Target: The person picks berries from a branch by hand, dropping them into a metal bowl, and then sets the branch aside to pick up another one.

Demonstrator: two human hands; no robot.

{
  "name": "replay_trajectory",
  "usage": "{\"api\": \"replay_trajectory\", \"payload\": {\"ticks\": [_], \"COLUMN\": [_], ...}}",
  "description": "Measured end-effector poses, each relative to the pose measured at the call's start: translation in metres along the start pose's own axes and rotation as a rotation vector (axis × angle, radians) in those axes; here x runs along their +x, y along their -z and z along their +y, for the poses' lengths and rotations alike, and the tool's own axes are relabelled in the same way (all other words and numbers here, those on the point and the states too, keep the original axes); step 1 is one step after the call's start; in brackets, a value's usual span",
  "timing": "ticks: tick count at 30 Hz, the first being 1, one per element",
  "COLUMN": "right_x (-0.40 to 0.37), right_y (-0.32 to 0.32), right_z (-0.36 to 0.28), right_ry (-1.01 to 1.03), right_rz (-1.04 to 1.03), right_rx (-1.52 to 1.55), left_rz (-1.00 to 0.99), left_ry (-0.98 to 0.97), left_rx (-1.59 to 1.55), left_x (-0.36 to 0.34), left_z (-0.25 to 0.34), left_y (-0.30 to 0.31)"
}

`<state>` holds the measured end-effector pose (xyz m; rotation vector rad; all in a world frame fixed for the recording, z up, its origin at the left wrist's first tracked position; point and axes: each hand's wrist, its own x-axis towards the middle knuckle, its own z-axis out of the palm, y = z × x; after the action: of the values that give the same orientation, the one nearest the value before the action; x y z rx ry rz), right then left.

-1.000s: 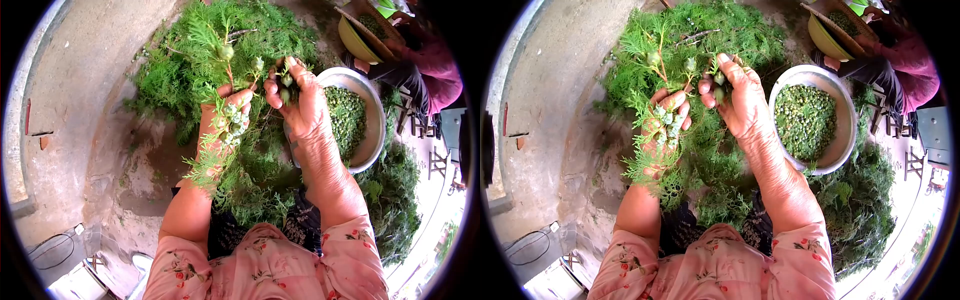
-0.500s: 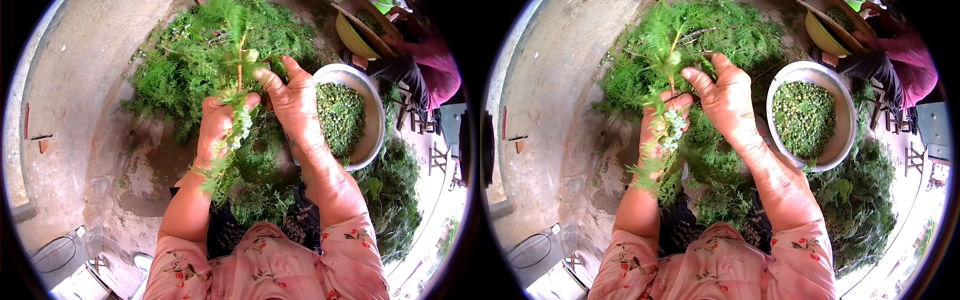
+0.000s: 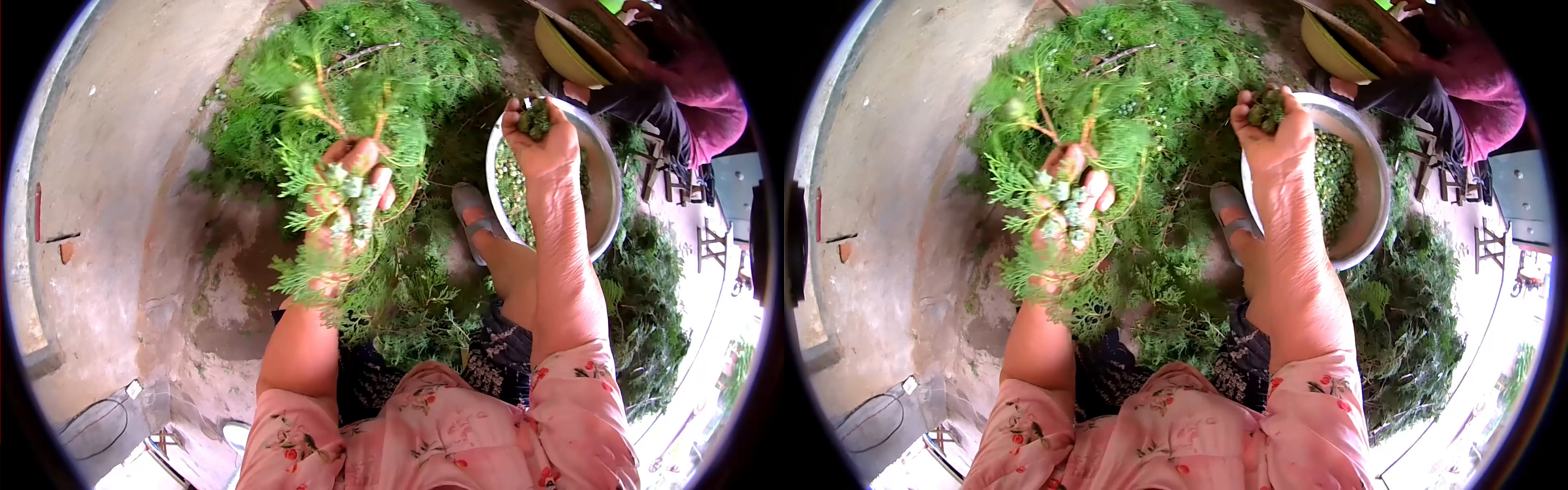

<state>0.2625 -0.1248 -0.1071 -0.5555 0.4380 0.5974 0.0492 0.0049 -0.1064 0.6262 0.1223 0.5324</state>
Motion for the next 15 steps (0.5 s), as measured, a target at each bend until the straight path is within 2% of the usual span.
{"api": "replay_trajectory", "payload": {"ticks": [1, 3, 5, 6, 7, 11, 13, 14, 15], "right_x": [0.004, 0.009, 0.010, 0.008, 0.004, -0.007, 0.001, 0.042, 0.083], "right_y": [0.002, 0.011, 0.013, 0.015, 0.017, 0.017, 0.023, 0.075, 0.125], "right_z": [-0.012, -0.029, -0.043, -0.048, -0.051, -0.062, -0.074, -0.101, -0.127], "right_ry": [0.017, 0.158, 0.207, 0.257, 0.302, 0.398, 0.401, 0.471, 0.569], "right_rz": [0.030, 0.081, 0.189, 0.147, 0.106, 0.150, 0.264, 0.213, 0.196], "right_rx": [0.063, 0.050, 0.084, 0.058, 0.032, -0.102, -0.033, -0.362, -0.717], "left_rz": [-0.109, -0.028, 0.070, 0.032, -0.105, -0.017, 0.023, -0.055, -0.053], "left_ry": [-0.057, -0.151, -0.030, 0.000, -0.003, 0.041, 0.000, 0.000, 0.004], "left_rx": [-0.066, 0.092, 0.097, 0.069, 0.046, 0.126, 0.133, 0.114, 0.116], "left_x": [0.001, -0.005, -0.002, 0.001, 0.007, 0.008, 0.007, 0.008, 0.010], "left_z": [-0.001, -0.005, 0.001, -0.001, -0.002, -0.003, -0.007, -0.009, -0.010], "left_y": [0.001, -0.008, -0.022, -0.012, -0.009, -0.011, -0.014, -0.006, 0.003]}}
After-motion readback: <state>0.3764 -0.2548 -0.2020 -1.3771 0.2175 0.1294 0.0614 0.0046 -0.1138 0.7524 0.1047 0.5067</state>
